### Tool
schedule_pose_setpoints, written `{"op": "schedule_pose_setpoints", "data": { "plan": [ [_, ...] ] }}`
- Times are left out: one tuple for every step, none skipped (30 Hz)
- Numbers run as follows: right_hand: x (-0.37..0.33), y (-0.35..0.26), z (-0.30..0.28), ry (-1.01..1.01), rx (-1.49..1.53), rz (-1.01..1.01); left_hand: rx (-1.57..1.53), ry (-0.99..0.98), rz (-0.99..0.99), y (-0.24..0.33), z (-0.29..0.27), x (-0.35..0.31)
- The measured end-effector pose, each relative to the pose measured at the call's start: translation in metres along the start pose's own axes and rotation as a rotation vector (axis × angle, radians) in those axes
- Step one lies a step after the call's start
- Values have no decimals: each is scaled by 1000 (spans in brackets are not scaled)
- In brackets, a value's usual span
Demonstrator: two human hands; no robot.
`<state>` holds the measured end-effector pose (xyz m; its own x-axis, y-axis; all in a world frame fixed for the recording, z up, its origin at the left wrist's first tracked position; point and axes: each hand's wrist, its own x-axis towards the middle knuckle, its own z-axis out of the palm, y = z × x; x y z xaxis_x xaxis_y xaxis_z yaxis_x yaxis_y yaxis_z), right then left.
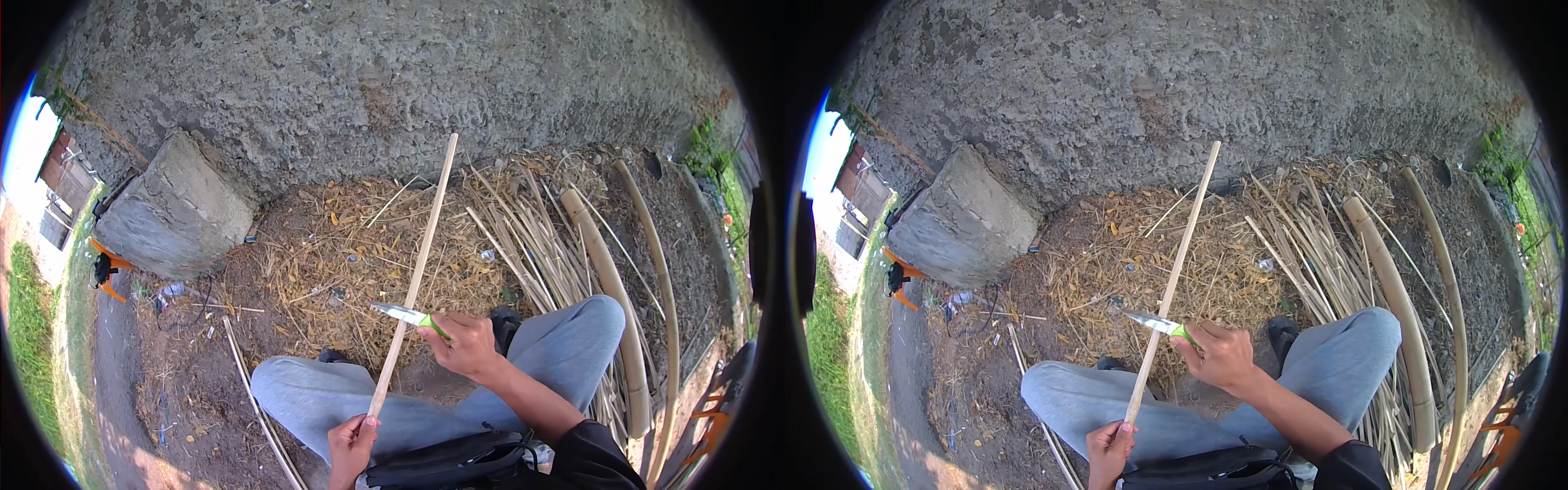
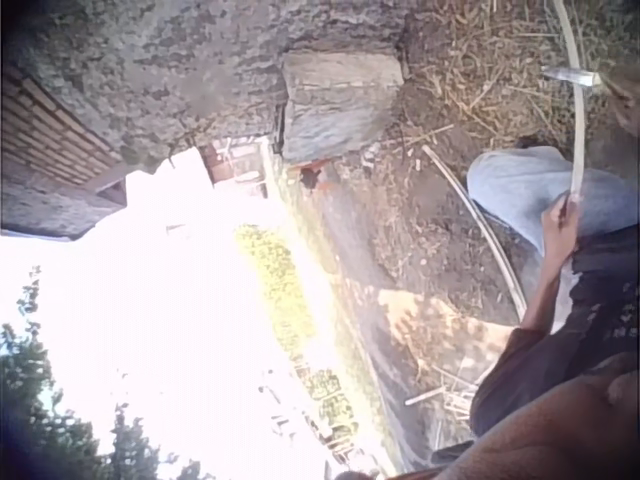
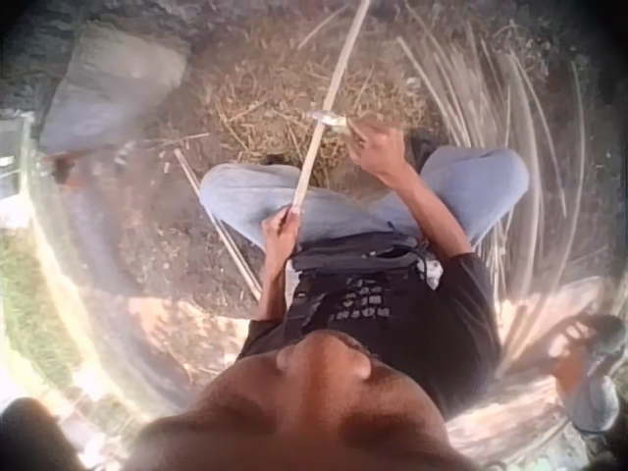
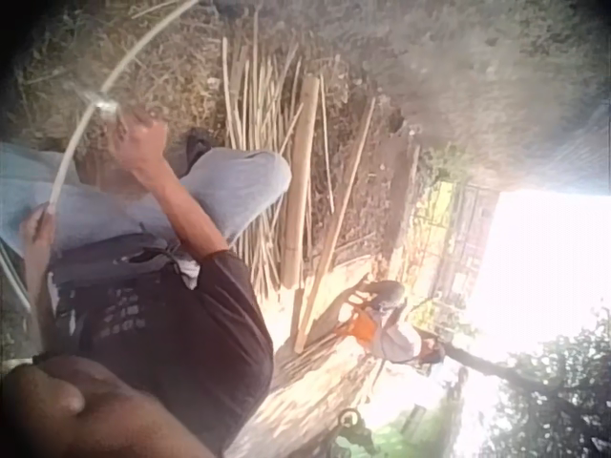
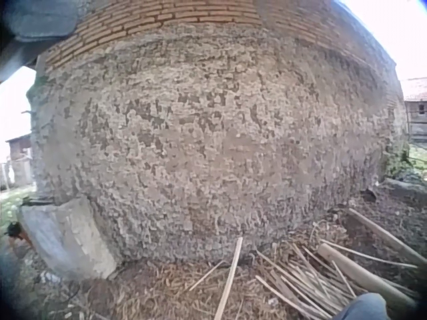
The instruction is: The person holds a thin wooden stick and scrapes along its surface using a knife.
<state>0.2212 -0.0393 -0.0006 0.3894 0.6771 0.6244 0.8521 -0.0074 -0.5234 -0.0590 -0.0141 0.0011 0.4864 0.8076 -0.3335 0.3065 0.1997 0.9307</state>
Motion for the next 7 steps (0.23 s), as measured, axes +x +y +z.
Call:
{"op": "schedule_pose_setpoints", "data": {
  "plan": [
    [-5, -7, -4, -49, 4, -64, -3, -2, 4, 0, -1, -1],
    [-6, -4, -3, -50, 1, -64, 121, 43, 57, 6, 0, -7],
    [-5, 3, 0, -18, -19, -1, 245, 88, 108, 11, 0, -12],
    [-4, 11, 3, 15, -38, 63, 242, 87, 107, 15, 0, -15],
    [4, 22, 6, 39, -63, 141, 233, 61, 47, 19, -2, -18],
    [2, 23, 6, 34, -61, 138, 223, 36, -13, 23, -4, -20],
    [1, 21, 7, 17, -55, 74, 220, 40, -17, 23, -3, -22]
  ]
}}
